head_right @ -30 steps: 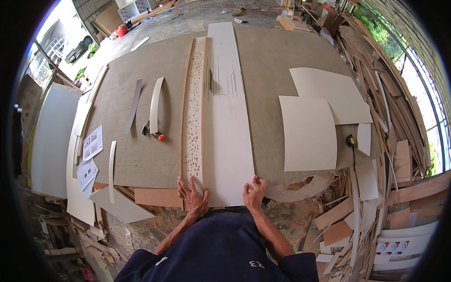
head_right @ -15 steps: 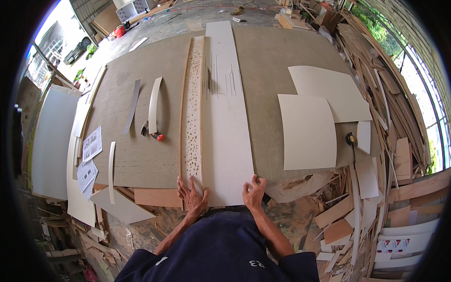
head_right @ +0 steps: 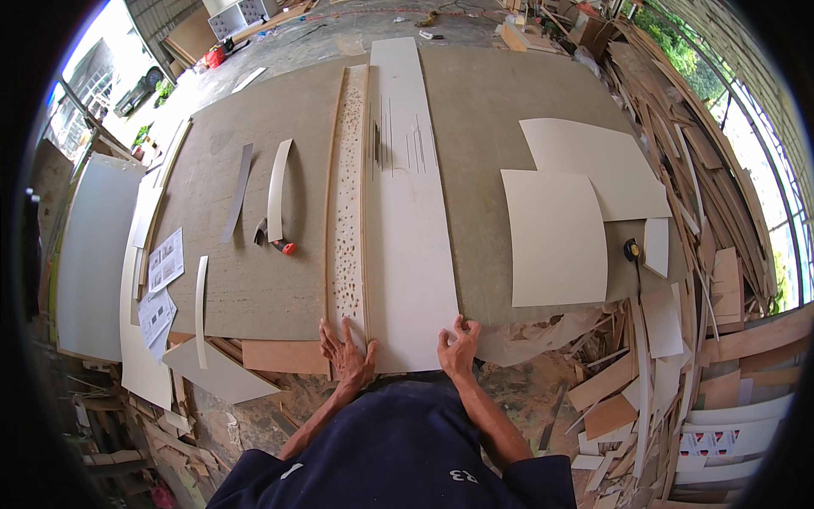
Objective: The person measures wood panels using a tape measure, applies glue to wood strips, and joins the pieces together by hand and with a hammer at a workshop table.
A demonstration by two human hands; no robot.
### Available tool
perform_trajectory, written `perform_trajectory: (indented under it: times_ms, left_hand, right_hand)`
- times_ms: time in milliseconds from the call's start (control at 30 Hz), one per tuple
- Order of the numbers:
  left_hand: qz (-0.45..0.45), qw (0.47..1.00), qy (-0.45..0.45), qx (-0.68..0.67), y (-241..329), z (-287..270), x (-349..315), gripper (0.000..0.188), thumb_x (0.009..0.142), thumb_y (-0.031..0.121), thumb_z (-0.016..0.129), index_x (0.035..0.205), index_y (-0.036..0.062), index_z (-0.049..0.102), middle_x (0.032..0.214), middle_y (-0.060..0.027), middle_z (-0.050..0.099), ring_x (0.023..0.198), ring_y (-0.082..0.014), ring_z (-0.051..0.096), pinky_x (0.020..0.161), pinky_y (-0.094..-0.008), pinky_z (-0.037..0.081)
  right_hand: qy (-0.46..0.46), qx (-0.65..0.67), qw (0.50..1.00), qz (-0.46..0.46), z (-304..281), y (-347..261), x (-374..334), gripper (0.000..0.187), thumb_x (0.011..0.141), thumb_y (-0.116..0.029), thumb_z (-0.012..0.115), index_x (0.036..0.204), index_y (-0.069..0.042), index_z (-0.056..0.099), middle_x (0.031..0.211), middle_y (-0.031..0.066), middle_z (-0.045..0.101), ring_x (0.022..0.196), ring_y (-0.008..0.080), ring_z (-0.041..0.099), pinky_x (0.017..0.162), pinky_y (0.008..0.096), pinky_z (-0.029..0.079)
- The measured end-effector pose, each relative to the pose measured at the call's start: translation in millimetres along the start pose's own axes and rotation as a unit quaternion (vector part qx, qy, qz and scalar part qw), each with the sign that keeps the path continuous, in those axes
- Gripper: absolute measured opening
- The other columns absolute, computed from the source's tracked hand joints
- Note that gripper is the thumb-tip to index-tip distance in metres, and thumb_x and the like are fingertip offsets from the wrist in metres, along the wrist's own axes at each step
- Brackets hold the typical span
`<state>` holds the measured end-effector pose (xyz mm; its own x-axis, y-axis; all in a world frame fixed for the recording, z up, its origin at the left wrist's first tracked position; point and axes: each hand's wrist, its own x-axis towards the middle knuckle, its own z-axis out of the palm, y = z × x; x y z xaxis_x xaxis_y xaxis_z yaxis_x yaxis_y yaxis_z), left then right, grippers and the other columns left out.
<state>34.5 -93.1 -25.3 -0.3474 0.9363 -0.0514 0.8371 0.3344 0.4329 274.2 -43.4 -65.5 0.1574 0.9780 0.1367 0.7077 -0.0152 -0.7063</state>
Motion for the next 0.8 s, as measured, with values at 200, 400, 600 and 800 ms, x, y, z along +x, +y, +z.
perform_trajectory:
  times_ms: [200,400,600,800]
  left_hand:
    - [0.002,1.0,0.003,0.0,-1.6,1.6,0.0,0.093,0.082,0.041,0.074,0.156,0.0062,0.028,0.16,-0.0348,0.001,0.148,-0.0514,0.0,0.115,-0.0644,0.009]
    - [-0.002,1.0,-0.004,0.002,0.1,0.0,-0.4,0.093,0.083,0.041,0.073,0.156,0.0059,0.028,0.16,-0.0346,0.001,0.149,-0.0512,0.0,0.115,-0.0646,0.009]
    - [0.001,1.0,-0.004,0.004,0.4,-1.2,-0.2,0.093,0.083,0.042,0.073,0.156,0.0059,0.028,0.16,-0.0345,0.001,0.149,-0.0514,0.0,0.115,-0.0649,0.009]
    - [-0.002,1.0,-0.004,0.003,0.8,-1.1,-0.4,0.093,0.083,0.042,0.073,0.156,0.0063,0.028,0.16,-0.034,0.001,0.149,-0.051,0.0,0.115,-0.0649,0.009]
  right_hand:
    - [0.0,-0.003,1.0,-0.005,0.5,0.8,0.0,0.051,0.082,-0.01,0.075,0.127,0.009,0.061,0.111,0.0217,0.048,0.101,0.0356,0.054,0.085,0.0427,0.049]
    - [-0.008,-0.004,1.0,0.003,0.6,1.4,0.1,0.051,0.082,-0.011,0.075,0.128,0.009,0.061,0.111,0.0217,0.048,0.102,0.0355,0.053,0.086,0.0426,0.048]
    - [-0.009,-0.005,1.0,0.003,-0.6,-0.2,0.1,0.052,0.082,-0.011,0.074,0.127,0.011,0.06,0.111,0.0219,0.048,0.102,0.0354,0.053,0.088,0.0426,0.048]
    - [-0.013,-0.003,1.0,0.008,-3.2,-4.9,1.3,0.052,0.082,-0.01,0.074,0.127,0.012,0.059,0.112,0.0223,0.048,0.103,0.0355,0.053,0.088,0.0426,0.048]
